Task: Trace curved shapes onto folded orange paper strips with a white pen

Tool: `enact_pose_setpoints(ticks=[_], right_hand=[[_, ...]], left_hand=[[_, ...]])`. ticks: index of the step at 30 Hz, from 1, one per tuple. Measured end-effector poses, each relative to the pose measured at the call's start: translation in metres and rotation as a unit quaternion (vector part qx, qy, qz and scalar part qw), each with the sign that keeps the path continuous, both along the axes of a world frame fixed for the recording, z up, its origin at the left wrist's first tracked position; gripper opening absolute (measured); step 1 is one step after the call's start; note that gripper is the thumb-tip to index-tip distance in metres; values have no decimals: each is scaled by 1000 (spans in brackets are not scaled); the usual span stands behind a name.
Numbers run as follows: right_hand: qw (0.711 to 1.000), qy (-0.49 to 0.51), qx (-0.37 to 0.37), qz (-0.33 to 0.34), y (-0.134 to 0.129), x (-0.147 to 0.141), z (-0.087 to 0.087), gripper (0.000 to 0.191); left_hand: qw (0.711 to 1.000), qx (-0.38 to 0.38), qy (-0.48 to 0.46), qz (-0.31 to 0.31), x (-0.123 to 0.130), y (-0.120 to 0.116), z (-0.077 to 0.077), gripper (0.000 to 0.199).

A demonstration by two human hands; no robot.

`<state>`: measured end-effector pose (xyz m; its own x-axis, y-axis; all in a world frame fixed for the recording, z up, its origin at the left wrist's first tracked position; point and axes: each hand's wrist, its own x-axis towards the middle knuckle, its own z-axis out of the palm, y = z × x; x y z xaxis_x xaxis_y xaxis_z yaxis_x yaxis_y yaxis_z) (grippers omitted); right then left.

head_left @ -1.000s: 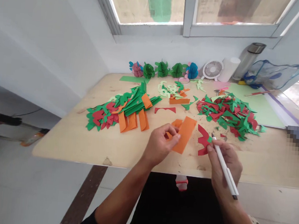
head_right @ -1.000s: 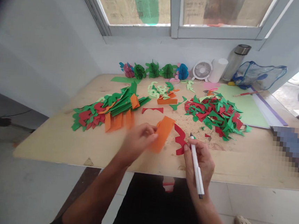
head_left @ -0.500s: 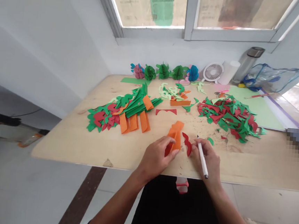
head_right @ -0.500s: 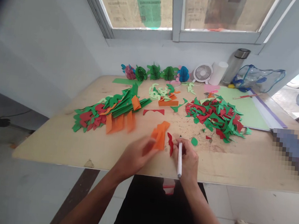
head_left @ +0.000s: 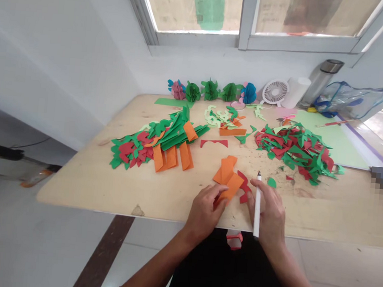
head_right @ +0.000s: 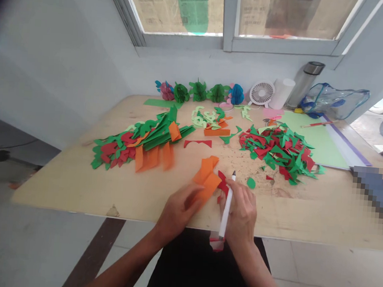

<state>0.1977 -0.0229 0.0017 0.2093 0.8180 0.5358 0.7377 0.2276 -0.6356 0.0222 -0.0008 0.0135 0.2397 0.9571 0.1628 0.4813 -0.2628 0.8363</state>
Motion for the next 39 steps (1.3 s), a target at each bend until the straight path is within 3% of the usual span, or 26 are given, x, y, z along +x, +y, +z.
enact_pose_setpoints(ticks=[2, 4, 7, 10, 14, 16, 20, 26, 29, 31, 33, 35, 39], right_hand=[[999, 37, -4, 11, -3, -5, 7, 20], [992, 117, -31, 20, -5, -11, 16, 20], [962, 257, -76, 41, -7, -18, 27, 24], [939, 321, -106, 62, -6, -20, 31, 30], [913, 381, -130, 71, -6, -25, 34, 36], [903, 404, -132, 53, -6, -29, 37, 32], [907, 401, -129, 24, -3, -36, 41, 29], [947, 310, -80, 9, 11, -42, 29, 21], [967, 245, -65, 22, 22, -44, 18, 18], [980, 184, -71, 34, 30, -44, 12, 17], [990, 109, -84, 43, 36, -41, 8, 20], [995, 39, -86, 44, 37, -36, 5, 23], [994, -70, -61, 52, 34, -24, 3, 27]], left_hand=[[995, -50, -79, 19, 0, -3, 5, 21], [972, -115, -202, 38, -2, -7, 12, 20], [875, -257, -409, 28, 0, -18, 23, 24], [770, -375, -515, -3, 11, -29, 24, 28], [687, -429, -585, -43, 28, -39, 14, 25], [674, -438, -592, -56, 31, -41, 11, 25], [723, -407, -555, -57, 24, -40, 13, 27], [868, -289, -403, -19, 11, -32, 17, 28], [948, -160, -267, 60, 4, -23, 7, 33], [985, -40, -135, 95, -3, -15, -1, 36], [997, 66, -2, 44, -10, -7, -9, 30], [985, 130, 109, -33, -15, 1, -13, 30], [957, 144, 223, -116, -17, 9, -13, 35]])
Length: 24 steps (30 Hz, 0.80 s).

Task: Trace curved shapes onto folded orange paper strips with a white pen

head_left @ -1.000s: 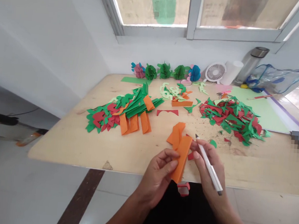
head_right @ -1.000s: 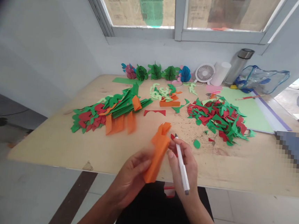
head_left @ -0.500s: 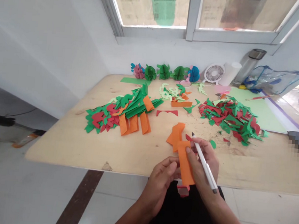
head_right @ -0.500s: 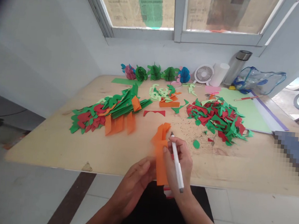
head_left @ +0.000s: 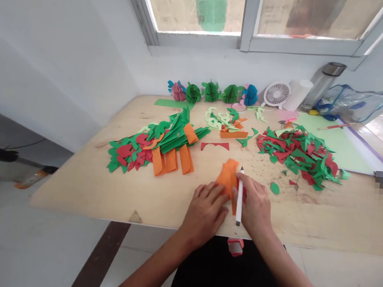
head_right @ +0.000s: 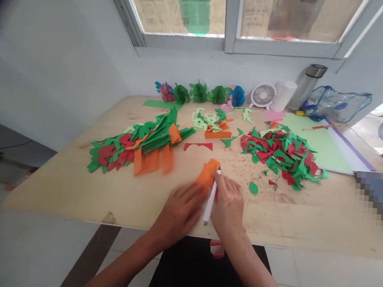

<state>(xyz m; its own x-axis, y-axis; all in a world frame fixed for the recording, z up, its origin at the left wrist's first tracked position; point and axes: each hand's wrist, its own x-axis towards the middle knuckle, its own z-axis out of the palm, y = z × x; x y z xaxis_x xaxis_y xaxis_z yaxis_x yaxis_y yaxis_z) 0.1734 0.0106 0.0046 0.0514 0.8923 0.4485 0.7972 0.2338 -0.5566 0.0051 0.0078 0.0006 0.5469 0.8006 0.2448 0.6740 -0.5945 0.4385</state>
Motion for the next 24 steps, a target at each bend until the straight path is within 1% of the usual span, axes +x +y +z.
enact_pose_setpoints(ticks=[3, 7, 10, 15, 18, 20, 24], right_hand=[[999, -27, 6, 17, -4, 6, -3, 29], [999, -38, 5, 23, -3, 9, -10, 32], [998, -51, 15, 30, 0, 9, -12, 31], [999, -40, 6, 31, 9, 7, -8, 26], [999, -27, -11, 28, 12, 6, -6, 24], [999, -22, -21, 29, 12, 7, -7, 23], [998, -30, -19, 42, 9, 10, -12, 22]], left_hand=[[1000, -8, 25, -8, -1, 1, 3, 34], [1000, 4, 20, -16, -5, 6, 2, 34], [999, 39, 33, -15, -7, 14, -2, 28], [987, 148, 58, -20, -6, 37, -15, 23], [985, 163, 62, -16, -4, 51, -21, 20], [984, 167, 62, -11, -4, 56, -23, 19], [983, 175, 61, 5, -6, 54, -22, 20]])
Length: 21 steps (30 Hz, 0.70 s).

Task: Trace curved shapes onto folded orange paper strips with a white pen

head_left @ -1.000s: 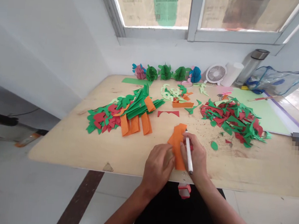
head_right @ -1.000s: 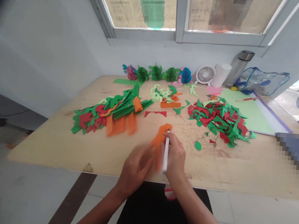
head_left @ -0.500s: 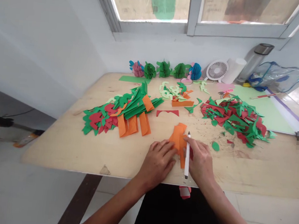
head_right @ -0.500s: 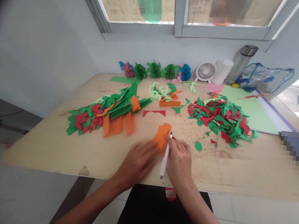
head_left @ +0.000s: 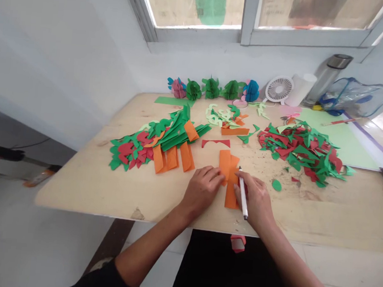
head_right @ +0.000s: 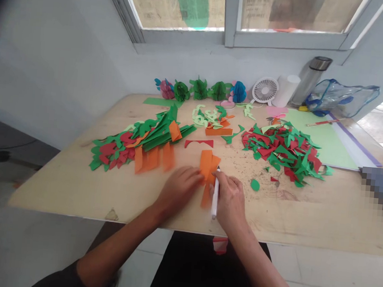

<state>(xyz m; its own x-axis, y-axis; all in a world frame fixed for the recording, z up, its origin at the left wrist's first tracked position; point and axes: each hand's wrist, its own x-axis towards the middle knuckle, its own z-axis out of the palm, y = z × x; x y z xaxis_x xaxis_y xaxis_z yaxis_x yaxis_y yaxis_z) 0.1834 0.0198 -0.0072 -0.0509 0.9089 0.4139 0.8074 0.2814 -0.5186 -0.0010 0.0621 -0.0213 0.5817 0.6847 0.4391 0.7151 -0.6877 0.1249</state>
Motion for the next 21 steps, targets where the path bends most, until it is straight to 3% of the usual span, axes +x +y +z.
enact_pose_setpoints(ticks=[6, 11, 17, 21], right_hand=[[999, -34, 26, 10, 3, -1, -1, 22], [999, -31, 29, 15, 4, -1, 2, 23], [998, -10, 33, 50, 0, 1, 2, 23], [995, -12, 30, 92, -8, 3, 1, 23]], left_hand=[[1000, 3, 25, -16, 5, 16, 6, 11], [1000, 0, 5, 12, 11, 34, 11, 12], [998, -23, -56, 12, -1, -15, 16, 20], [989, -80, -117, -35, -7, -48, 22, 23]])
